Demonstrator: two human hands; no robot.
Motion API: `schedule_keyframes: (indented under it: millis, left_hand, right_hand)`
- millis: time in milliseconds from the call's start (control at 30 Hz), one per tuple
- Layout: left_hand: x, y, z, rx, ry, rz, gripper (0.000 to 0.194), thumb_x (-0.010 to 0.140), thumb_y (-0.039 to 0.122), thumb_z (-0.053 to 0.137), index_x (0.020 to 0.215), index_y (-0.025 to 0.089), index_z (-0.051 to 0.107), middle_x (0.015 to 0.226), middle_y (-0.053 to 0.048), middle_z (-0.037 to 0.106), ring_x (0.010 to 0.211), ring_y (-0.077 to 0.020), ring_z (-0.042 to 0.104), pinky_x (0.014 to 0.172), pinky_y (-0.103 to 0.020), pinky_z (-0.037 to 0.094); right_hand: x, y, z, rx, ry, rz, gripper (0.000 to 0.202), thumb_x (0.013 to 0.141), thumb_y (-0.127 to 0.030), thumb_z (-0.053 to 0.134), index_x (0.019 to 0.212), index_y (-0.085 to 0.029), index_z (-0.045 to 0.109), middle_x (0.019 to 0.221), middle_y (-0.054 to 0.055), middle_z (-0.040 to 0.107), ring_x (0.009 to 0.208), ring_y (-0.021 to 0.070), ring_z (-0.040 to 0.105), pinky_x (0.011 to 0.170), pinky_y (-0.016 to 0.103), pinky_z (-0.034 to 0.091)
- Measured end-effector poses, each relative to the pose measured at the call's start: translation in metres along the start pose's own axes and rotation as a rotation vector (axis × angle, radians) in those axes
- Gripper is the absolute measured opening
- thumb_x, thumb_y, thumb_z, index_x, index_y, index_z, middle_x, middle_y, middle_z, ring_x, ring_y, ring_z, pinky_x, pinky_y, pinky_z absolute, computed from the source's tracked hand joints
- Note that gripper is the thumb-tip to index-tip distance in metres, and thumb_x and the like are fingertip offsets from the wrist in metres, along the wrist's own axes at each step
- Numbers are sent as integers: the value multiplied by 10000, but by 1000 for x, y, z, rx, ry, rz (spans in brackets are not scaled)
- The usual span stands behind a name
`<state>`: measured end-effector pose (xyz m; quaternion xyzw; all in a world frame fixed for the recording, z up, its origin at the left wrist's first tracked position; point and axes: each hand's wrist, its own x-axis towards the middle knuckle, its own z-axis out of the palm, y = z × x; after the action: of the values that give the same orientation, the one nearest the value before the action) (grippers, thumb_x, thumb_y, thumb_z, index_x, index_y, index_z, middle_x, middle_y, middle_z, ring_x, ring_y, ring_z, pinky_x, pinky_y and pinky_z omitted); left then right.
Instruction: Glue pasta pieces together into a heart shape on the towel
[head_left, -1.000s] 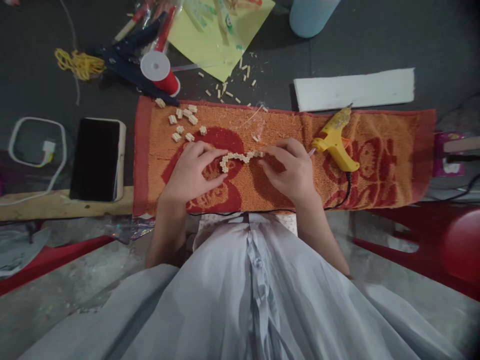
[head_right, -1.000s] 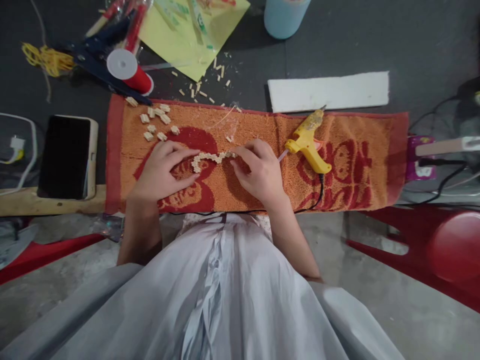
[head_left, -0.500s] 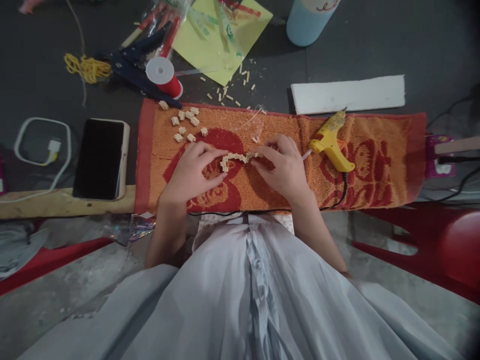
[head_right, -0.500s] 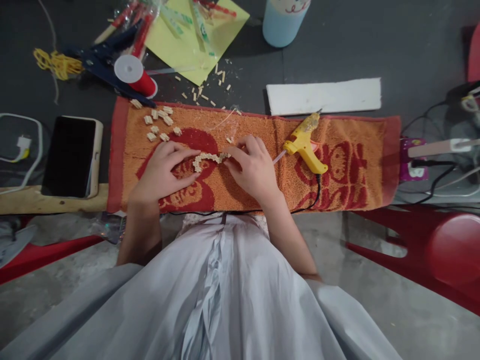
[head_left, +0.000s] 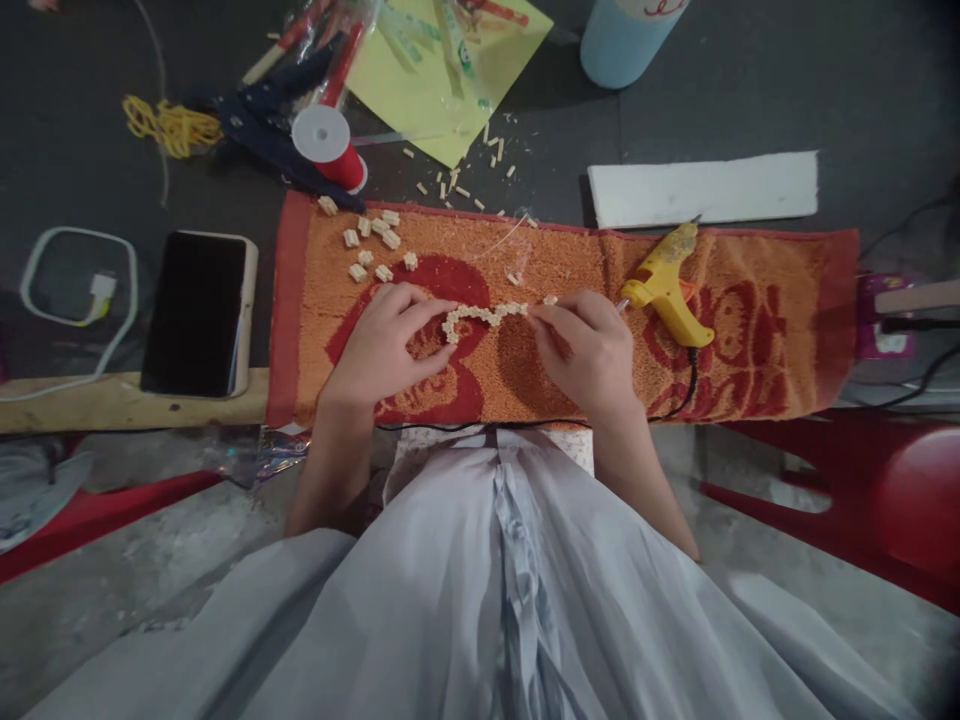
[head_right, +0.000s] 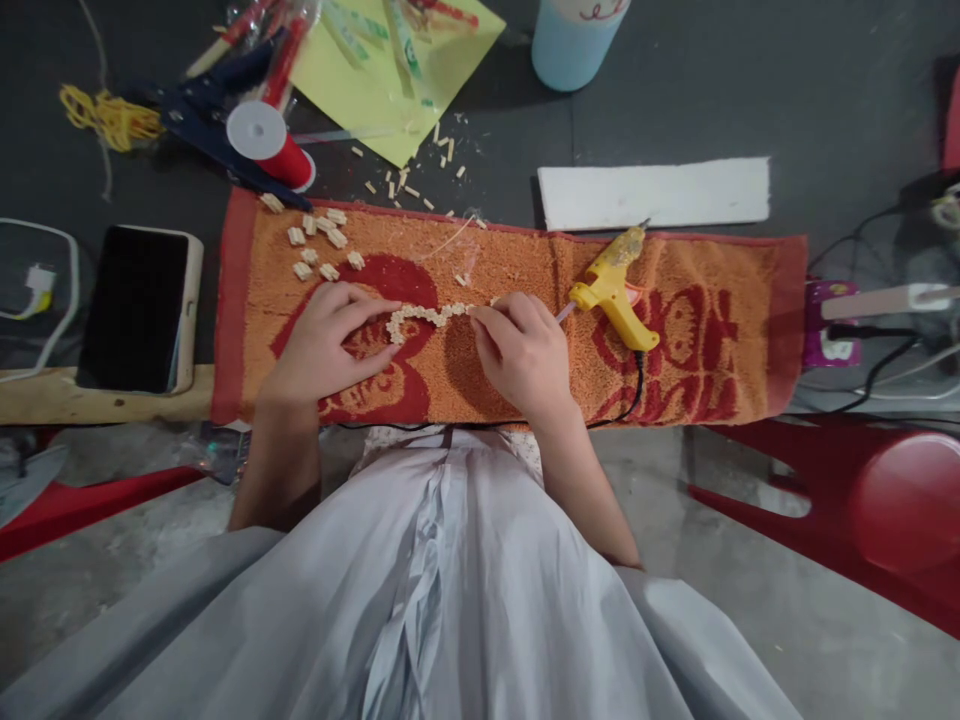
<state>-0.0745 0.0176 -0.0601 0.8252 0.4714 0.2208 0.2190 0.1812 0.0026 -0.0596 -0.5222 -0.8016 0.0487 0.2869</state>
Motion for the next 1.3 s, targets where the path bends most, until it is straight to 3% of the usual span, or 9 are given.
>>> schedule_keyframes:
  millis: [233, 467, 700, 833, 1300]
  left_hand:
    - [0, 0, 1, 29, 14, 16, 340, 868, 326, 623, 1186, 206, 641, 1014, -58, 597, 987, -208, 556, 920, -370, 467]
    - [0, 0, 0, 30, -4, 16, 349, 873, 335, 615, 1196, 204, 633, 1025, -62, 596, 996, -212, 551, 917, -363, 465]
    - [0, -1, 1, 12, -7, 5, 347, 864, 327, 625, 1195, 223, 634, 1025, -58, 596, 1001, -219, 553, 926, -384, 461]
    - [1, 1, 0, 17, -10, -11, 343, 855, 315, 633, 1189, 237, 637, 1015, -54, 591, 1002, -223, 547, 928, -395, 457]
    - [1, 0, 0, 28, -8, 4, 338, 869, 329, 620, 1187, 214, 637, 1009, -58, 600, 990, -215, 558, 918, -383, 464]
  right_hand:
    - [-7, -8, 3, -68, -126, -58, 263, 966, -217, 461, 1041, -215, 713, 713, 31, 556, 702, 167, 503, 650, 291, 399]
    - [-6, -12, 4, -130, -185, -72, 300, 966, -212, 459, 1146, -197, 699, 723, 33, 585, 696, 162, 518, 642, 279, 391]
    - [-6, -7, 2, -98, -109, 90, 262, 956, -287, 482, 1057, -193, 705, 742, 42, 641, 698, 170, 587, 627, 280, 428]
    - [-6, -4, 5, -110, -114, 204, 280, 919, -311, 523, 1107, -178, 682, 746, 42, 658, 631, 169, 572, 570, 286, 400]
    - [-5, -2, 17, -69, -80, 212, 215, 924, -294, 531, 1007, -186, 697, 749, 36, 677, 641, 157, 588, 577, 265, 383]
